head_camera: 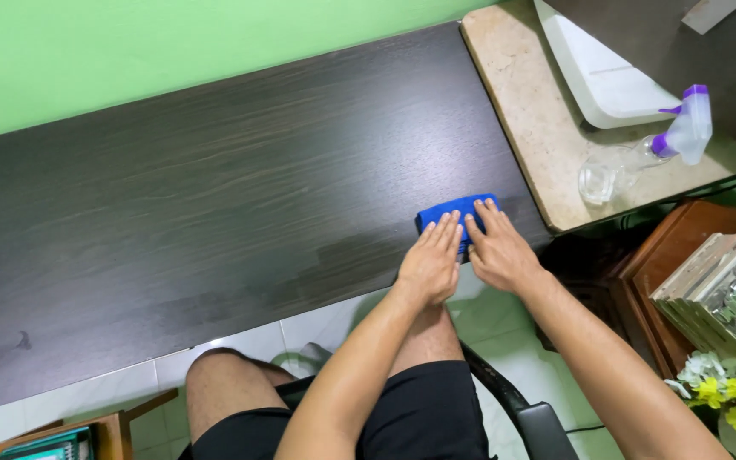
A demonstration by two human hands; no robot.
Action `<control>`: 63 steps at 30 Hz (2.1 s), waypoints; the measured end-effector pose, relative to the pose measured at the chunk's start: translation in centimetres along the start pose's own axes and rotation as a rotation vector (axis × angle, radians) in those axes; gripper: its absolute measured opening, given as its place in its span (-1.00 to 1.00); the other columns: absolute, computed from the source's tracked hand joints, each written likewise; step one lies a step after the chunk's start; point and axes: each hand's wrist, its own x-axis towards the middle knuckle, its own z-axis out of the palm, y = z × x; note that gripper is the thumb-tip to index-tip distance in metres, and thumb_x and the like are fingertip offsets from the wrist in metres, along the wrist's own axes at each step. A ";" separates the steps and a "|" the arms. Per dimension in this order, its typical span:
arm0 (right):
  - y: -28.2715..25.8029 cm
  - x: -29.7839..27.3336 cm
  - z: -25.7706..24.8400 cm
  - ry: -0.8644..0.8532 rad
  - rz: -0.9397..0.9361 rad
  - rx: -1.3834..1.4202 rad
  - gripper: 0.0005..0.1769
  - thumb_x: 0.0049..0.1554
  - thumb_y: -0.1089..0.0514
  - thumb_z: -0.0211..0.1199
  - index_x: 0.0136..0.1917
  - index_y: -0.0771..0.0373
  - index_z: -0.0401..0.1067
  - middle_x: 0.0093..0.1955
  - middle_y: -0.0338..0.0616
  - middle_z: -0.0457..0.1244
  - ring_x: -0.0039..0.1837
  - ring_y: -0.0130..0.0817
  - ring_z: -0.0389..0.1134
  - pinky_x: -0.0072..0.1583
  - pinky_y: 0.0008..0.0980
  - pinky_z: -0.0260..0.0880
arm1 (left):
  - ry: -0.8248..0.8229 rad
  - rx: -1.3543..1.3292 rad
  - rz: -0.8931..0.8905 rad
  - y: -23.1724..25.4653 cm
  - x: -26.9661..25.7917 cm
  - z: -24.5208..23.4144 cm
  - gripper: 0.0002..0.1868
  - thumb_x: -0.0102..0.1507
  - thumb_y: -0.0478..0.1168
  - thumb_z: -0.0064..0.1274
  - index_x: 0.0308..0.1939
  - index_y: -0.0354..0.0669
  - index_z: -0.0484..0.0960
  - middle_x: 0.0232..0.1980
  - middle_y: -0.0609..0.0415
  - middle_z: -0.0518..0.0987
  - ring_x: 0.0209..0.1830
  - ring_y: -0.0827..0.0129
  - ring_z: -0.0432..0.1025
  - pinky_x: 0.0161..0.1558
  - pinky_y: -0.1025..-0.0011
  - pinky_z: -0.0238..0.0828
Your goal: The person wipes a dark wooden table with a blue cloth, moving back and forth across the surface. After cleaning, the person places a decorative owl figurine and a bouquet of artificial flowers on the table.
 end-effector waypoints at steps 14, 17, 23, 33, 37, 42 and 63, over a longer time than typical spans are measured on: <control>-28.9 5.9 1.5 -0.032 -0.349 0.119 -0.21 0.08 0.04 0.08 0.54 0.39 0.17 0.65 0.30 -0.13 0.66 0.21 -0.14 0.53 -0.01 0.02 | 0.006 0.140 0.039 -20.0 -27.0 -7.1 -0.20 0.24 -0.07 -0.14 0.52 -0.37 0.13 0.64 -0.24 0.03 0.64 0.01 -0.05 0.56 0.11 -0.13; -35.1 7.0 0.4 -0.179 -0.366 0.126 -0.19 0.14 0.02 0.00 0.59 0.36 0.06 0.69 0.28 -0.23 0.69 0.20 -0.26 0.56 0.00 -0.09 | -0.042 0.120 -0.023 -23.2 -32.1 -8.4 -0.22 0.26 -0.08 -0.16 0.53 -0.35 0.11 0.64 -0.22 0.02 0.64 0.00 -0.05 0.54 0.09 -0.10; -40.6 7.7 -0.6 -0.345 -0.367 0.066 -0.16 0.19 -0.01 -0.13 0.65 0.37 -0.15 0.72 0.26 -0.39 0.72 0.16 -0.44 0.61 -0.02 -0.32 | -0.098 0.085 -0.234 -23.6 -35.0 -9.1 -0.25 0.33 0.00 -0.21 0.52 -0.38 0.13 0.65 -0.20 0.01 0.64 -0.02 -0.06 0.53 0.09 -0.05; -30.5 5.9 1.1 -0.141 -0.351 -0.044 -0.16 0.11 -0.01 -0.03 0.60 0.36 0.04 0.70 0.21 -0.22 0.69 0.12 -0.20 0.54 -0.01 -0.04 | -0.198 0.103 -0.369 -15.2 -25.7 -8.5 -0.20 0.34 0.07 -0.33 0.59 -0.28 0.01 0.69 -0.16 -0.18 0.69 -0.01 -0.29 0.59 0.02 -0.35; -23.3 4.5 2.3 -0.072 -0.336 -0.103 -0.17 0.08 -0.01 0.04 0.57 0.30 0.11 0.69 0.13 -0.16 0.68 0.06 -0.14 0.53 0.01 0.01 | -0.150 0.075 -0.358 -11.4 -20.6 -6.4 -0.16 0.33 0.12 -0.33 0.58 -0.30 0.01 0.69 -0.18 -0.17 0.70 0.00 -0.31 0.60 0.02 -0.42; -21.5 4.8 2.6 -0.063 -0.411 -0.131 -0.10 0.05 -0.11 0.05 0.61 0.17 0.06 0.72 0.01 -0.19 0.72 0.02 -0.26 0.59 0.00 -0.19 | -0.184 0.111 -0.310 -11.5 -21.0 -7.4 -0.17 0.36 0.16 -0.38 0.61 -0.23 -0.06 0.71 -0.12 -0.24 0.71 0.03 -0.39 0.62 0.08 -0.51; -48.5 11.6 2.4 -0.199 -0.721 -0.022 0.06 0.00 -0.17 0.08 0.66 0.27 -0.12 0.71 0.19 -0.27 0.70 0.14 -0.29 0.56 0.07 -0.15 | -0.151 0.207 -0.415 -29.1 -45.1 -11.0 -0.20 0.36 0.13 -0.40 0.62 -0.14 -0.10 0.70 -0.01 -0.15 0.70 0.17 -0.28 0.59 0.13 -0.39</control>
